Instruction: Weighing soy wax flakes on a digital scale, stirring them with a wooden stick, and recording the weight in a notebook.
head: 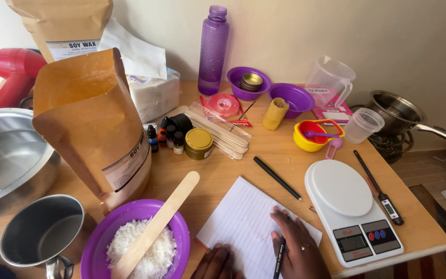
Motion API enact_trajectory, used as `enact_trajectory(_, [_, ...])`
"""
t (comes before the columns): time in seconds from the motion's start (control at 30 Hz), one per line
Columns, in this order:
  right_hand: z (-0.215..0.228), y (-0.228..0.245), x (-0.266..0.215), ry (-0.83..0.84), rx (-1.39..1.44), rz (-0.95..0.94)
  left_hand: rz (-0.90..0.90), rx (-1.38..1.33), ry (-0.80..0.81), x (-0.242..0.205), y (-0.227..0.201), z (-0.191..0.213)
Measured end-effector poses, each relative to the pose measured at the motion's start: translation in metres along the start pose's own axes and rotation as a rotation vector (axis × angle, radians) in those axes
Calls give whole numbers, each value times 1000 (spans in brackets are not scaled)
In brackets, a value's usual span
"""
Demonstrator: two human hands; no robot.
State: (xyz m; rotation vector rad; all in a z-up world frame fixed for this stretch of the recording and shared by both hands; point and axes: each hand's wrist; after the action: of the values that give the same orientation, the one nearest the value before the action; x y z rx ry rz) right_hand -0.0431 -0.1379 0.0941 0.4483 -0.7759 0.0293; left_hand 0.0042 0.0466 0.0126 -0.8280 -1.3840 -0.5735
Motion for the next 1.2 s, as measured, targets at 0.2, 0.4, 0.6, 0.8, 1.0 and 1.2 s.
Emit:
enact_trajectory(0.2, [24,62,40,111,698,-579,34,-3,62,11,-5,5])
enact_trajectory(0.4, [17,63,86,-148,376,-219,144,-34,43,-4,-8,0])
enact_trajectory(0.6, [-26,23,52,176,49,59,201,-105,274,-51,16,5])
enact_trajectory(0.8, [-15,39,37,350,257,115,205,-248,280,4,11,25])
enact_trajectory(1.0, [15,19,60,581,1309,-813,107,-184,261,-10,12,14])
enact_trajectory(1.2, [-19,49,99,101,901,-985,130,-230,236,25,9,17])
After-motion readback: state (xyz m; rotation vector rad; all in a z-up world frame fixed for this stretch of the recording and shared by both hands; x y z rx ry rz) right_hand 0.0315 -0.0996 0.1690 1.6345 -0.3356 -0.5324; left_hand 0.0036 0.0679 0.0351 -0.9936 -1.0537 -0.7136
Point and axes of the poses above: each hand's wrist, its own x-axis towards the middle knuckle, its own z-axis out of the back of the hand, y = z × x, and after that the axes turned 14 degrees about -y, right-handed
